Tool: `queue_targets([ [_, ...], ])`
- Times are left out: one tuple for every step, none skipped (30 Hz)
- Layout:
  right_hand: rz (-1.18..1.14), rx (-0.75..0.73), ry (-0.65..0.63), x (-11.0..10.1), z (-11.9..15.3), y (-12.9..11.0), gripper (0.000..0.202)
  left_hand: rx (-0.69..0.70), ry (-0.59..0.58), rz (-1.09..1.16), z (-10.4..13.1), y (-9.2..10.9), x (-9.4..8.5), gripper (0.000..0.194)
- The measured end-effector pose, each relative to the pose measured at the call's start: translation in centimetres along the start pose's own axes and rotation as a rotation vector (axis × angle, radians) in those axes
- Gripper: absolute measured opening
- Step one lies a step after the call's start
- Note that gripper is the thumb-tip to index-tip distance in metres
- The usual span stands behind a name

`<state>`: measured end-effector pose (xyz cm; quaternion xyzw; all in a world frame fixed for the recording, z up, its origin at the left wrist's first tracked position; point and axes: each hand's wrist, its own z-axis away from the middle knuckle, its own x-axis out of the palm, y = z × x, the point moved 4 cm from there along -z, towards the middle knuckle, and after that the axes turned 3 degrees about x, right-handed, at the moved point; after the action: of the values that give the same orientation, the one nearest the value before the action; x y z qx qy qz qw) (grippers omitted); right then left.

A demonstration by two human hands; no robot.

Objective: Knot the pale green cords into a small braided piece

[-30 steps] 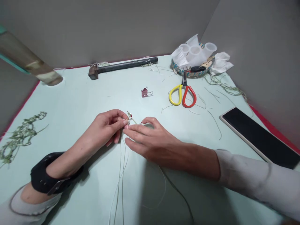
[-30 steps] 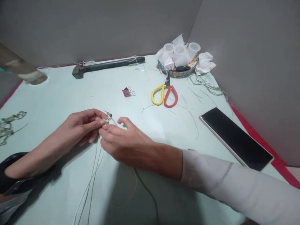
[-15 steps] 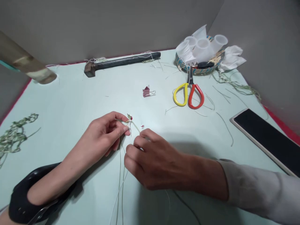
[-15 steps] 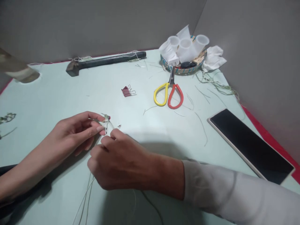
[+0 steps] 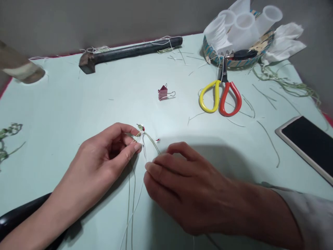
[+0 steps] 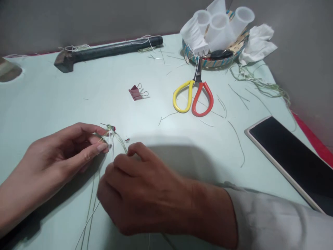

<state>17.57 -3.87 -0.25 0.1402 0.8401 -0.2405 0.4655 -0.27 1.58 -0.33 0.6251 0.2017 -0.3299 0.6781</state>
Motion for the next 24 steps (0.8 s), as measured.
queue_targets([
  [0.008, -0.008, -0.014, 0.0, 0.3, -0.1, 0.027, 0.015, 0.015, -0.055, 0.1, 0.0, 0.0, 0.023],
  [0.02, -0.017, -0.028, 0.0, 0.6, -0.3, 0.028, 0.038, 0.032, -0.114, 0.3, 0.0, -0.1, 0.024],
  [0.036, -0.024, -0.047, 0.0, 0.9, -0.4, 0.03, 0.074, 0.052, -0.172, 0.6, 0.1, -0.2, 0.026],
  [0.054, -0.028, -0.067, -0.1, 1.2, -0.5, 0.032, 0.123, 0.08, -0.231, 0.9, 0.3, -0.3, 0.027],
  [0.069, -0.03, -0.085, -0.1, 1.6, -0.6, 0.033, 0.182, 0.11, -0.289, 1.3, 0.5, -0.5, 0.028],
  [0.082, -0.035, -0.102, -0.2, 2.0, -0.7, 0.035, 0.24, 0.14, -0.342, 1.8, 0.7, -0.6, 0.028],
  [0.093, -0.04, -0.112, -0.3, 2.3, -0.9, 0.036, 0.291, 0.163, -0.382, 2.5, 0.8, -0.7, 0.028],
  [0.106, -0.046, -0.115, -0.4, 2.7, -1.0, 0.037, 0.337, 0.174, -0.411, 3.2, 0.9, -0.7, 0.027],
  [0.116, -0.052, -0.118, -0.5, 3.1, -1.2, 0.038, 0.383, 0.172, -0.43, 4.1, 0.9, -0.6, 0.025],
  [0.123, -0.06, -0.124, -0.5, 3.4, -1.4, 0.039, 0.433, 0.155, -0.44, 5.1, 0.9, -0.4, 0.022],
  [0.127, -0.065, -0.133, -0.6, 3.8, -1.5, 0.041, 0.473, 0.123, -0.443, 6.1, 0.8, -0.1, 0.02],
  [0.131, -0.068, -0.137, -0.7, 4.2, -1.7, 0.042, 0.509, 0.085, -0.446, 7.1, 0.7, 0.3, 0.02],
  [0.134, -0.066, -0.144, -0.7, 4.5, -1.9, 0.043, 0.536, 0.053, -0.448, 8.1, 0.5, 0.8, 0.019],
  [0.134, -0.066, -0.162, -0.8, 4.9, -2.1, 0.044, 0.538, 0.036, -0.456, 8.9, 0.3, 1.1, 0.02],
  [0.13, -0.064, -0.178, -0.9, 5.2, -2.4, 0.045, 0.55, 0.034, -0.468, 9.6, 0.3, 1.4, 0.019],
  [0.128, -0.062, -0.193, -0.9, 5.6, -2.6, 0.045, 0.555, 0.045, -0.484, 10.2, 0.3, 1.6, 0.018],
  [0.126, -0.061, -0.206, -1.0, 5.9, -2.8, 0.045, 0.563, 0.057, -0.504, 10.6, 0.4, 1.8, 0.017],
  [0.128, -0.06, -0.212, -1.0, 6.2, -3.1, 0.045, 0.578, 0.065, -0.526, 10.9, 0.7, 2.0, 0.015],
  [0.134, -0.062, -0.207, -1.0, 6.4, -3.3, 0.044, 0.586, 0.059, -0.55, 11.1, 0.9, 2.2, 0.014],
  [0.145, -0.065, -0.197, -1.1, 6.7, -3.6, 0.044, 0.595, 0.055, -0.574, 11.2, 1.1, 2.4, 0.014],
  [0.159, -0.069, -0.185, -1.0, 6.9, -3.8, 0.043, 0.602, 0.05, -0.6, 11.3, 1.3, 2.5, 0.014],
  [0.175, -0.075, -0.18, -1.0, 7.1, -4.1, 0.044, 0.606, 0.053, -0.625, 11.4, 1.5, 2.7, 0.015],
  [0.189, -0.08, -0.175, -1.0, 7.3, -4.3, 0.044, 0.609, 0.059, -0.649, 11.5, 1.6, 2.9, 0.016],
  [0.202, -0.086, -0.171, -0.9, 7.4, -4.4, 0.044, 0.613, 0.077, -0.669, 11.6, 1.7, 3.0, 0.017],
])
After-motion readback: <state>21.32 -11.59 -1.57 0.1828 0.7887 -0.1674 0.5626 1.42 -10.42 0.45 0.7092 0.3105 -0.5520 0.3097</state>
